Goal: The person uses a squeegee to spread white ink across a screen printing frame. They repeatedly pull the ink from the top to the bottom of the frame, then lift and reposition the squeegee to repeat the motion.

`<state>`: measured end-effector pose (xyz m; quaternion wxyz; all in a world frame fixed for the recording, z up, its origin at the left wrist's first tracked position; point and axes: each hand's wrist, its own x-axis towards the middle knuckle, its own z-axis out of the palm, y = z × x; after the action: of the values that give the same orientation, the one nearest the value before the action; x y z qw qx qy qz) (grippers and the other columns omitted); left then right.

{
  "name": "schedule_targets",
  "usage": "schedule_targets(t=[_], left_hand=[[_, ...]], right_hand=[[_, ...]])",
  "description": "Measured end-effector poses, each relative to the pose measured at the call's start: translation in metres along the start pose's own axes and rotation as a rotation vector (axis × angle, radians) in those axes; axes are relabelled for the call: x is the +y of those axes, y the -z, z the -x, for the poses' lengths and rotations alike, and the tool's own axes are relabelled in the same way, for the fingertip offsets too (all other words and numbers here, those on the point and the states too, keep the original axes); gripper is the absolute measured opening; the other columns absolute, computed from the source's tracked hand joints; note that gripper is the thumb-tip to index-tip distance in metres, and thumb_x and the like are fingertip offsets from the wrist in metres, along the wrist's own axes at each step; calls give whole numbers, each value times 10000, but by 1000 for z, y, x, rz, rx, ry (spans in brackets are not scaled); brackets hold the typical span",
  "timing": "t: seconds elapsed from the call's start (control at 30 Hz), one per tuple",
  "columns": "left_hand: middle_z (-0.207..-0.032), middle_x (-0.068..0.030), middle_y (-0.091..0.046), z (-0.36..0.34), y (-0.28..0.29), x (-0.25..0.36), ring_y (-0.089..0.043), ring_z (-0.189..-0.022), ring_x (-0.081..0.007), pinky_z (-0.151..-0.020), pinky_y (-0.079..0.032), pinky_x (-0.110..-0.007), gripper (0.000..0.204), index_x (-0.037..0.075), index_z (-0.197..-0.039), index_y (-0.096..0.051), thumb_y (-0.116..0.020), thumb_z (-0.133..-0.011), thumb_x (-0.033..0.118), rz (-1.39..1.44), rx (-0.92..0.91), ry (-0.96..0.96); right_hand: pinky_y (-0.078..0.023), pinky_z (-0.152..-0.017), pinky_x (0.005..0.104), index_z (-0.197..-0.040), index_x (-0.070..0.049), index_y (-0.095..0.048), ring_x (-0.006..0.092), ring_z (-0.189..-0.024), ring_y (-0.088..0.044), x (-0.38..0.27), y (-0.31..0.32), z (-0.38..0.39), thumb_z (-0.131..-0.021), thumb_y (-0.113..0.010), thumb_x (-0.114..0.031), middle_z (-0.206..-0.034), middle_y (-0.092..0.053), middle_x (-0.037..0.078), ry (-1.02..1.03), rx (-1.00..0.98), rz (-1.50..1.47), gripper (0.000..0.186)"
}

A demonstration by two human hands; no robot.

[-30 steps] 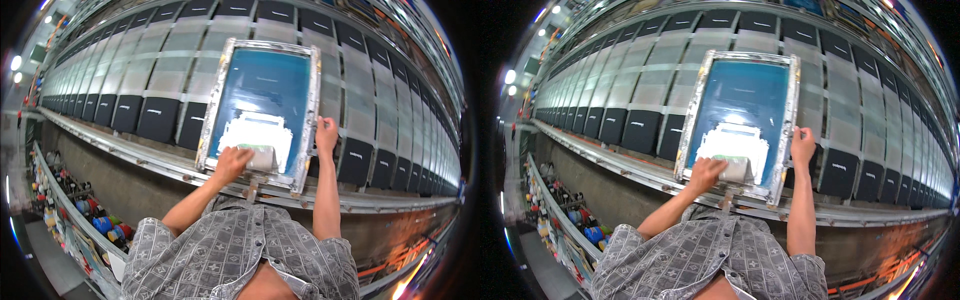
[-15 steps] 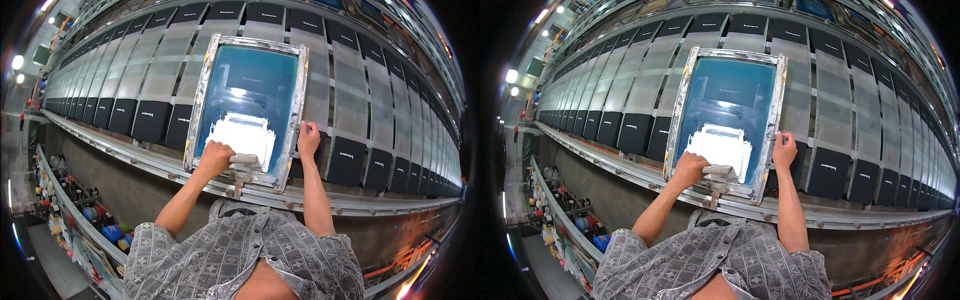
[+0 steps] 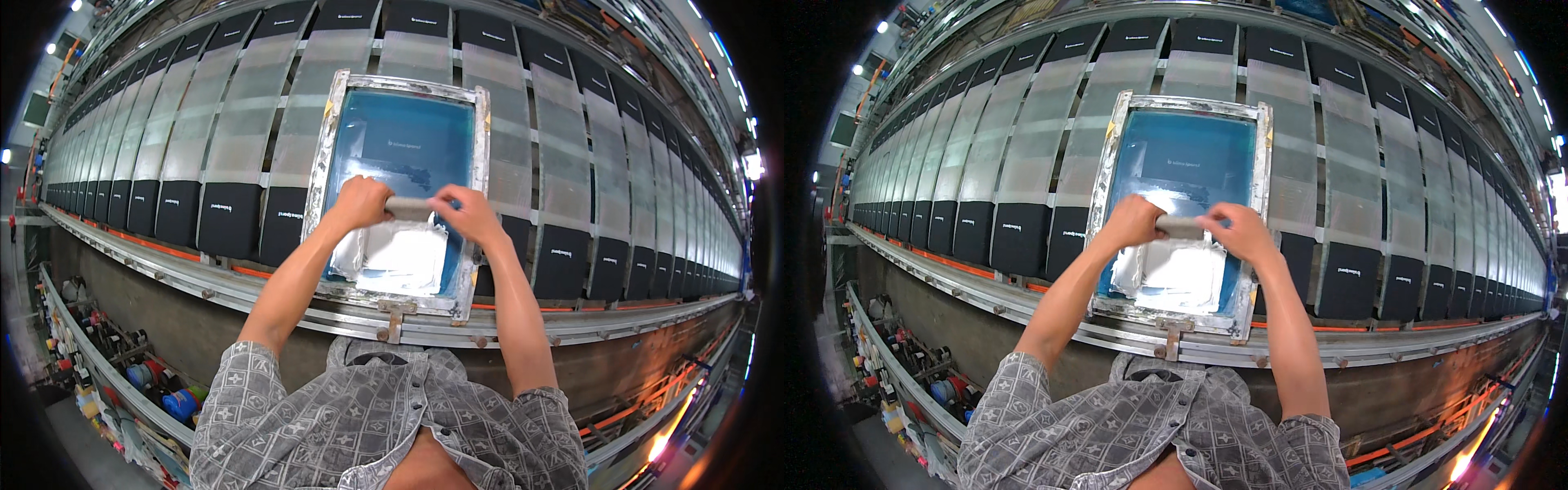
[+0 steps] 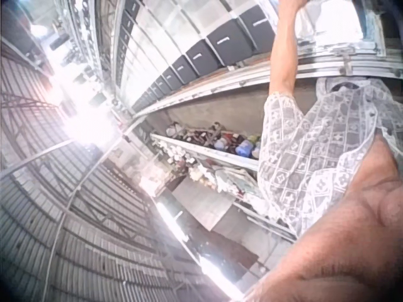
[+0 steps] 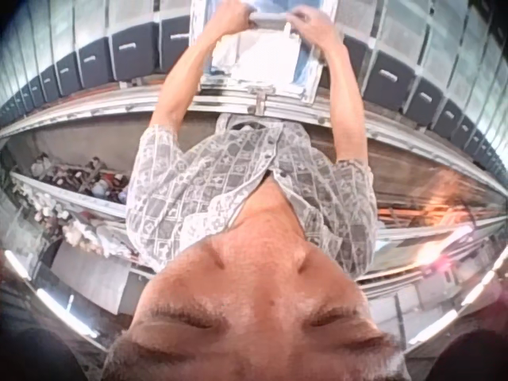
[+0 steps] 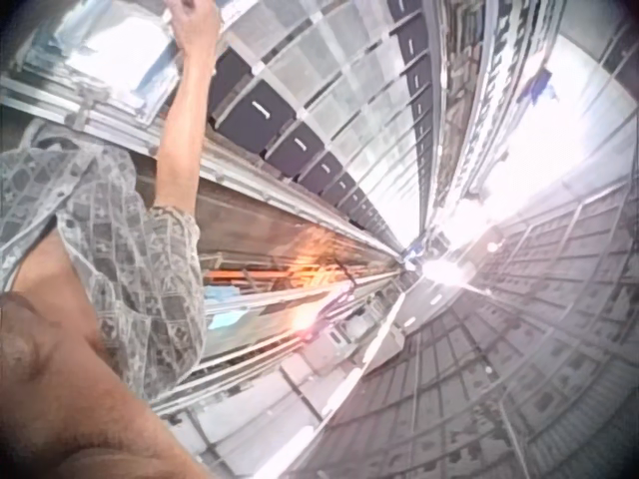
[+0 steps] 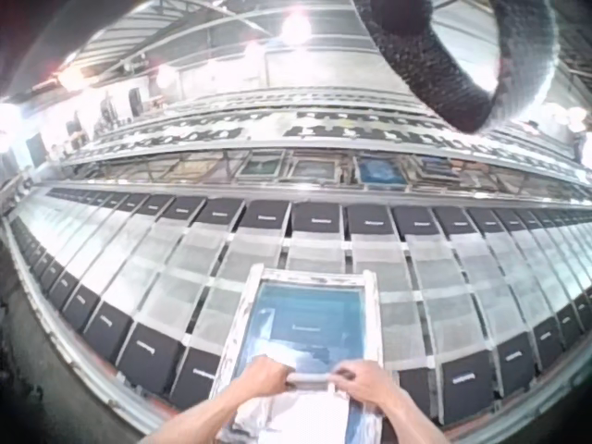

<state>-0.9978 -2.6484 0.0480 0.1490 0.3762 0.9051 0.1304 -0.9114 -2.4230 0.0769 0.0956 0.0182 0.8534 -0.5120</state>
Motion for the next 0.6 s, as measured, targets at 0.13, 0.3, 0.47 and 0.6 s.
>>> schedule_targets(t=[0.13, 0.3, 0.47, 0.6], left_hand=[[-689, -125, -653, -15, -1, 4, -641, -702, -331, -641, -504, -443, 232, 139, -718, -698, -793, -619, 325, 13, 40, 13], [-631, -86, -631, 71, -51, 32, -618, -652, -319, -686, -478, -418, 173, 174, -688, -695, -774, -643, 322, 9, 2, -15], [-627, -98, -626, 45, -27, 20, -616, -666, -328, -648, -486, -447, 217, 169, -694, -691, -796, -616, 342, 19, 3, -27], [-629, -94, -629, -14, -9, 1, -612, -647, -317, -679, -469, -422, 224, 158, -717, -691, -800, -605, 319, -46, 132, -37]], right_hand=[[-455, -753, 440, -805, -47, -648, 350, -768, -618, 7, -30, -25, -757, -710, -278, -727, -639, 159, 125, -49, 527, 244], [-458, -695, 452, -768, -51, -624, 348, -687, -601, 19, -73, 50, -658, -772, -195, -667, -605, 155, 258, -109, 558, 234], [-450, -730, 454, -775, -49, -627, 340, -742, -604, 21, -60, 24, -691, -766, -267, -691, -616, 154, 253, -130, 547, 272], [-439, -722, 456, -788, -97, -640, 334, -750, -611, 24, -33, -36, -679, -773, -270, -703, -633, 129, 264, 9, 584, 244]])
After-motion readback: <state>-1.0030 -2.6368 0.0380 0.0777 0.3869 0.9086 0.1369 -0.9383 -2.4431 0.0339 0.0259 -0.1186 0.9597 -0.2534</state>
